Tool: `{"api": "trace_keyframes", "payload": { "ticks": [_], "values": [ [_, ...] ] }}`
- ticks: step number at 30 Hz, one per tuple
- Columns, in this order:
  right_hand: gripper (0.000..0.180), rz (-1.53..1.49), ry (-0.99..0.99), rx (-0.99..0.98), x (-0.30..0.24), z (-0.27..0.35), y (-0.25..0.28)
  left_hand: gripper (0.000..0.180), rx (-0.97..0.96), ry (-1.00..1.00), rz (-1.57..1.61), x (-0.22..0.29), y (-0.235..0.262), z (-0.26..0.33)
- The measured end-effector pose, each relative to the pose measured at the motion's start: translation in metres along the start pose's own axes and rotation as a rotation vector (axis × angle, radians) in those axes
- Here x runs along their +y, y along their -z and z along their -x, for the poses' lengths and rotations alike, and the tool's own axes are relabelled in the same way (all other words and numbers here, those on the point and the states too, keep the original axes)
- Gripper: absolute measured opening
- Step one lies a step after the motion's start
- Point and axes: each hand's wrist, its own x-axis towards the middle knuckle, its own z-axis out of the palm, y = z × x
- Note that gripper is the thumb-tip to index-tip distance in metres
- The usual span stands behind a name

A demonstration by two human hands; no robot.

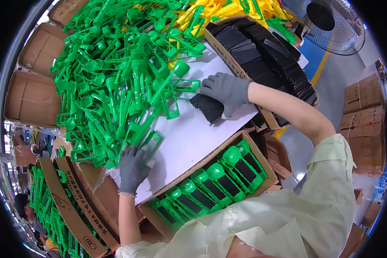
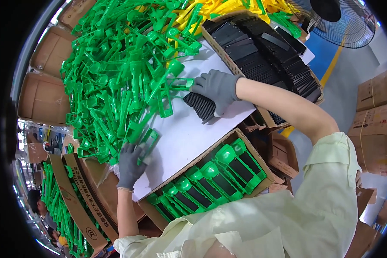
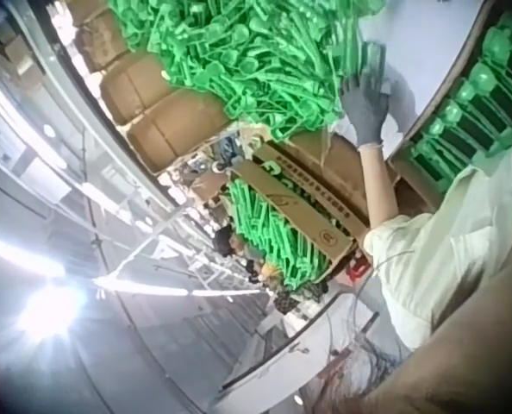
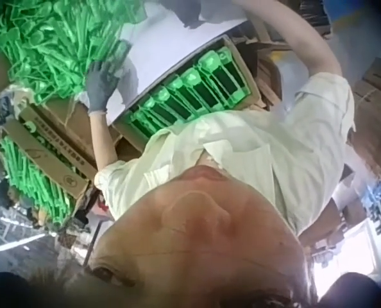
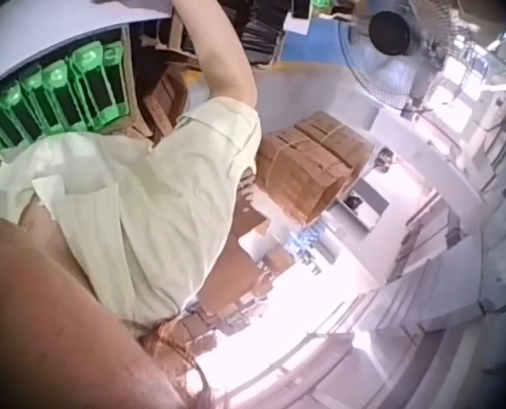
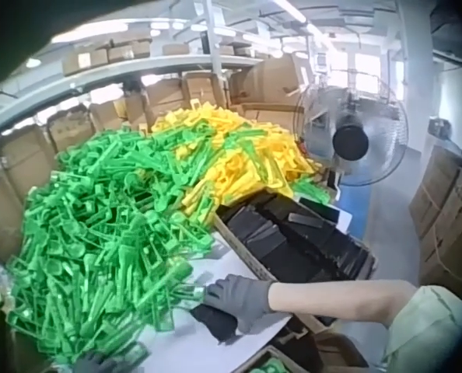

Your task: Manually inserting black components into green plastic fixture housings and placing the completed units into a cardboard box.

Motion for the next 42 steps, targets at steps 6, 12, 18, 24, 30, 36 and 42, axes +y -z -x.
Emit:
{"api": "trace_keyframes", "payload": {
  "ticks": [6,12,18,24,30,36,42],
  "values": [
    [0.092,-0.028,-0.029,0.145,-0.002,0.006,-0.021,0.022,0.59,0.171,-0.092,0.008,0.027,-0.121],
    [0.091,-0.103,-0.128,0.186,-0.012,0.011,-0.021,0.023,0.615,-0.082,-0.022,0.045,0.035,-0.29],
    [0.088,-0.121,-0.109,0.162,-0.014,0.013,-0.024,0.054,0.153,-0.254,-0.143,0.055,-0.054,-0.317],
    [0.088,-0.152,-0.147,0.126,-0.009,0.027,-0.016,0.025,0.117,-0.342,0.161,-0.024,-0.059,-0.247],
    [0.093,-0.206,-0.188,0.077,-0.007,0.024,-0.012,0.019,-0.143,-0.42,0.036,-0.049,-0.031,-0.156],
    [0.094,-0.245,-0.205,0.086,-0.006,0.016,-0.01,0.013,-0.078,-0.465,0.01,-0.054,-0.014,-0.1],
    [0.103,-0.191,-0.181,0.134,0.013,0.005,-0.021,0.013,0.278,-0.218,0.246,-0.011,0.009,-0.105]
  ]
}}
